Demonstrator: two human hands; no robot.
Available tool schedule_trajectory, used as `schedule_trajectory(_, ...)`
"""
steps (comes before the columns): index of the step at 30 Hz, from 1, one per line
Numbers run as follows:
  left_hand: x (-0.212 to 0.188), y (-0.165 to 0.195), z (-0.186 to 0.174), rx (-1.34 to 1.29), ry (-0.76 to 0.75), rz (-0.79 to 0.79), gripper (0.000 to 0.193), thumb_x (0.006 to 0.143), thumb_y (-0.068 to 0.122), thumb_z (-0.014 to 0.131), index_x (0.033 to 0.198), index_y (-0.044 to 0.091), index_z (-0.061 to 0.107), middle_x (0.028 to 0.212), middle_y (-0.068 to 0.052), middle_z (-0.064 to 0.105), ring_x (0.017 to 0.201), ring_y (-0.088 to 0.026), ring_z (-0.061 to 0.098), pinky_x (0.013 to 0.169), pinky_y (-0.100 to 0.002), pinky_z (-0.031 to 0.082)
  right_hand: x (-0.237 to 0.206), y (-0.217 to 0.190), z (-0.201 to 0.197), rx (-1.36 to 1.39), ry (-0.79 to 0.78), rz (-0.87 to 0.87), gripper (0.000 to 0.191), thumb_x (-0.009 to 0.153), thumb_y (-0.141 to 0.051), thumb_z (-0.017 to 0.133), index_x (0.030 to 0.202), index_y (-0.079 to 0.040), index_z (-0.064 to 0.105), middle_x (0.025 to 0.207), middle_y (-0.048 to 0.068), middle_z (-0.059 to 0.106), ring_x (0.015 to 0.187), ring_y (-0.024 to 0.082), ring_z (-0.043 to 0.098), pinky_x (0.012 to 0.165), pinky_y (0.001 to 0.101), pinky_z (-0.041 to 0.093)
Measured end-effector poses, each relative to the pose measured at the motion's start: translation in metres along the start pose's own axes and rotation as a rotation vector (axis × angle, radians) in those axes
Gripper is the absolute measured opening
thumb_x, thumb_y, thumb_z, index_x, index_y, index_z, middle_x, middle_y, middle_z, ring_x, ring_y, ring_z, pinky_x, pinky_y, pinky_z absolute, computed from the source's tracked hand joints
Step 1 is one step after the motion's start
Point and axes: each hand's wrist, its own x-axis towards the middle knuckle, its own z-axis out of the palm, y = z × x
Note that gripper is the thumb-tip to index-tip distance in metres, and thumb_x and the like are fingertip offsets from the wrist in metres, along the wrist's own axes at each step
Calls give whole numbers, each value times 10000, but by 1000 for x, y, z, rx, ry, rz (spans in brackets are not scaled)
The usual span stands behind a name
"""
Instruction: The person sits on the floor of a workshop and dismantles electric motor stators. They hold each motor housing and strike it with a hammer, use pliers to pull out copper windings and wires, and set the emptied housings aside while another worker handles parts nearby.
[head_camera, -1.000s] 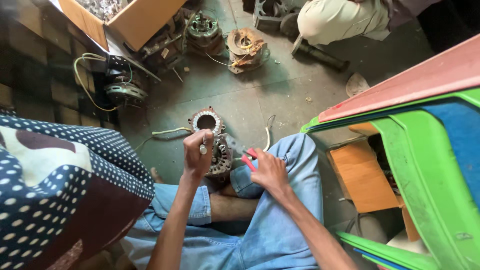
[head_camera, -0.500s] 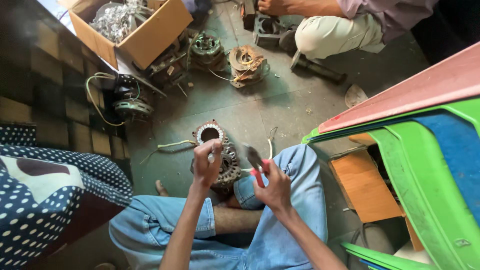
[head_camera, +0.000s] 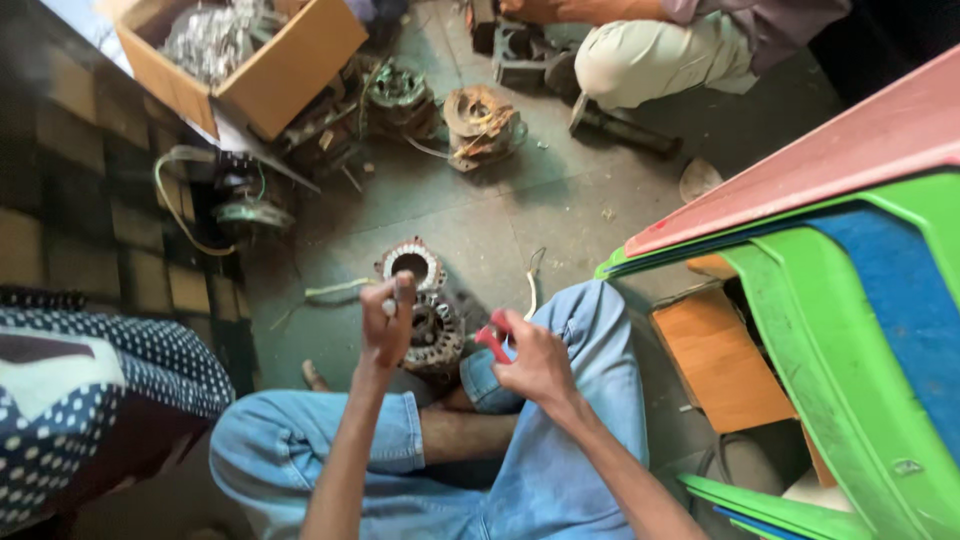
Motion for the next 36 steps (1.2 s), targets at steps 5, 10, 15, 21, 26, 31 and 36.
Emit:
schedule_trajectory(5,5,8,-4,-20,-38,-2,473,1108,274,519,744,-26,489,606,-99,424,550,-165,424,542,-382,348,4,0,1,-74,-59,4,328,748,-174,715,1062,-123,638,874,159,724,842,387,706,725,505,546)
schedule_trajectory(10,3,22,-5,-8,-153,20,450,1104,233,537,750,-34,455,630,-131,388,563,-233,386,565,-396,335,7,4,3,0,145,-104,368,725,-158,737,1075,-87,646,894,153,733,832,387,709,699,483,554)
schedule_trajectory(15,8,21,-8,-65,-94,175,407,1104,241,516,783,-10,503,651,-103,449,575,-187,436,553,-378,376,4,4,3,-203,-11,23,398,692,-144,757,1077,-117,664,870,168,729,832,417,690,712,519,531)
schedule_trajectory(21,8,18,-10,-46,-116,-22,473,1124,242,534,728,-8,464,622,-97,378,587,-197,373,564,-391,323,3,0,6,-116,22,-135,426,690,-212,769,1092,-128,656,862,172,716,808,415,697,661,512,539)
schedule_trajectory(26,3,22,-7,-48,55,359,339,1108,228,590,900,-39,577,731,-134,525,662,-223,477,613,-384,409,8,-4,8,32,175,-36,270,770,-193,699,1000,-118,579,775,138,672,736,375,692,666,477,553)
schedule_trajectory(31,12,12,-8,-112,-98,-26,449,1189,152,611,791,-13,488,645,-101,396,606,-206,387,573,-352,317,9,-15,2,-197,-82,0,359,701,-102,690,1055,-144,653,853,153,728,819,416,685,697,516,527)
schedule_trajectory(36,10,12,-10,-184,-39,22,467,1138,257,541,752,1,485,685,-16,412,664,-93,376,580,-346,305,13,-24,-5,-40,105,-204,394,757,-82,656,1149,-112,625,948,202,707,892,445,671,723,500,544)
